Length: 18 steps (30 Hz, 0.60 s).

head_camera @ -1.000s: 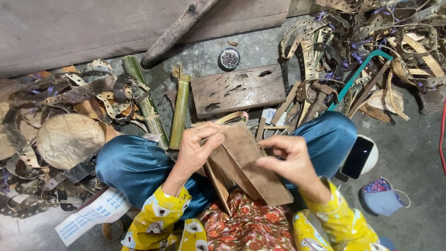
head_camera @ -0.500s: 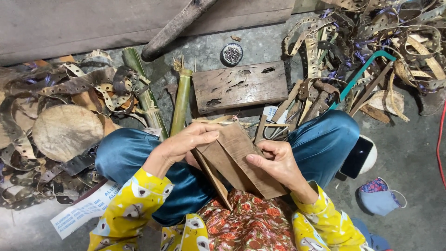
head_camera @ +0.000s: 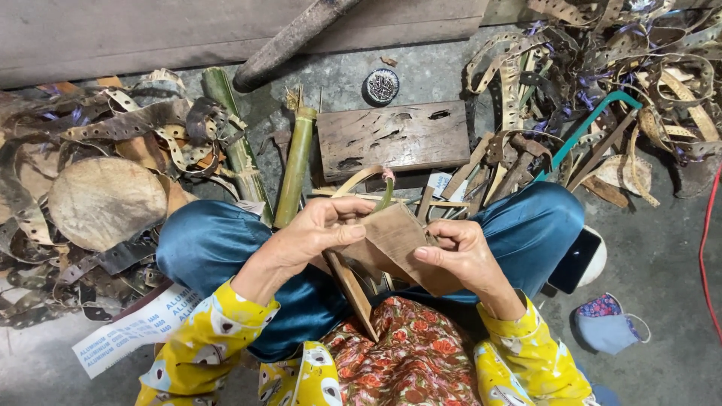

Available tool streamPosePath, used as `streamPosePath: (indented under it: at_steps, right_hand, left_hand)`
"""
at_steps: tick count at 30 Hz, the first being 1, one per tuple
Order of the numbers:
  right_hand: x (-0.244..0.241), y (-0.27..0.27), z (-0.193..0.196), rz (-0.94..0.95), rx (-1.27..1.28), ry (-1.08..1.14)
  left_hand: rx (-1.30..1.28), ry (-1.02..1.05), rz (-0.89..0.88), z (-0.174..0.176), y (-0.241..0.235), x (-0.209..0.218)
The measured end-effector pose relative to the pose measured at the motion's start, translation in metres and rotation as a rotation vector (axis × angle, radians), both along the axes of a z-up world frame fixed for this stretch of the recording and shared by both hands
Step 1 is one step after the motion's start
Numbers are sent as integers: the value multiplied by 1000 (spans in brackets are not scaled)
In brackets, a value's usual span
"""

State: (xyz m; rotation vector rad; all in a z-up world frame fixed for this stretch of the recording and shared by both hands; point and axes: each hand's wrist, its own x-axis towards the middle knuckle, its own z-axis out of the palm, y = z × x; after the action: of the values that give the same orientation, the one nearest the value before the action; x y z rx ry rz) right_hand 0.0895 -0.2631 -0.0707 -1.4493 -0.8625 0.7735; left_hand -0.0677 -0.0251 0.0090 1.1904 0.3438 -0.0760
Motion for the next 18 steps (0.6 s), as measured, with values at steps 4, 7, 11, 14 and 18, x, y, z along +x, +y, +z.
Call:
streamPosePath:
  at_steps: [4, 7, 11, 14, 18]
  right_hand:
    - [-1, 1, 2, 14, 33, 34]
    - [0, 1, 5, 31, 50, 5]
    - [2, 2, 11, 35, 71, -48]
    - [3, 2, 18, 47, 106, -29]
    - [6, 6, 28, 66, 146, -11]
  left_hand:
    - [11, 33, 49, 13, -10, 0]
    - [15, 52, 93, 23, -15, 0]
    - [145, -21, 116, 16, -11, 0]
    - [306, -106, 111, 22, -14, -4]
    - [487, -189, 96, 26, -14, -6]
